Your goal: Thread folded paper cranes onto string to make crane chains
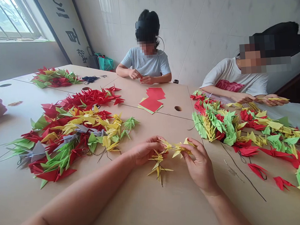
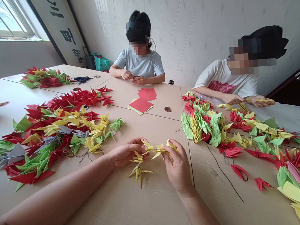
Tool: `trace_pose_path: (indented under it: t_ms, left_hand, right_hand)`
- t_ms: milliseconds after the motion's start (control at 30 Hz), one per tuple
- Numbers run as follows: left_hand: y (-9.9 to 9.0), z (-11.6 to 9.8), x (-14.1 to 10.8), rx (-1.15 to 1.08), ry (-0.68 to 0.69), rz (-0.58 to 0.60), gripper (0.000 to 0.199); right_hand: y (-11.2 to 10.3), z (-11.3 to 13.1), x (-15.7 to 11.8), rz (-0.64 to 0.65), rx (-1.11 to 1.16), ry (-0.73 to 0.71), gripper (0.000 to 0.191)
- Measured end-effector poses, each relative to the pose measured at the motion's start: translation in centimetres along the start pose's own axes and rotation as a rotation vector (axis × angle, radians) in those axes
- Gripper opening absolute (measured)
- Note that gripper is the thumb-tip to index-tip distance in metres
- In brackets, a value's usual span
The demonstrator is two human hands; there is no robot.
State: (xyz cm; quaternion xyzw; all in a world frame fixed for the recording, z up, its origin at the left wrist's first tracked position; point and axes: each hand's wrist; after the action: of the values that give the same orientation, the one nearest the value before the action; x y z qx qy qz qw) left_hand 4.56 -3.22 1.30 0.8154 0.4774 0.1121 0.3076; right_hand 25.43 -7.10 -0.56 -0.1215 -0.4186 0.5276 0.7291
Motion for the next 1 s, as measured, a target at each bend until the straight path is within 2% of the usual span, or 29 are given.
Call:
trace_pose_path:
  t_ms: [133,300,433,700,1000]
  left_hand:
    - [0.0,-0.1,-0.1,-0.026,0.007,-0.03,0.027]
    - [-0.2,0.0,0.1,-0.067,0.026,0.009,0.024]
    - [-0.1,0.2,0.2,-0.033,0.069,-0.031,0.022]
    - [0.2,0.6,0.1,0.028,0.075,-0.058,0.018]
    - [0.2,1.0,0.1,0.029,0.088,-0.008,0.023]
  right_hand:
    - [-0.1,0.0,0.0,0.025,0.025,0.039,0.016]
    - [-0.1,-0.1,0.1,0.021,0.046,0.084,0.016]
    - [-0.1,-0.2,0.1,0.009,0.012,0.07,0.016]
    - [0.0,0.1,0.1,0.073,0.012,0.017,0.021]
    - [0.0,0.0,-0.1,0.101,-0.016,-0.015,0.015]
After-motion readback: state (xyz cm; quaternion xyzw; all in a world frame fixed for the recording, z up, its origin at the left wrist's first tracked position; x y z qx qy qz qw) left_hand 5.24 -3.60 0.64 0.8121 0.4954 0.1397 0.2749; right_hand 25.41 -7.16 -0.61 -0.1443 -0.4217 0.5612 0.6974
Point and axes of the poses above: each hand's wrist, its own x-axis towards the middle knuckle, its own y-axis out of the palm, z = x × y, and after that the axes turned 15 degrees about y, right-handed
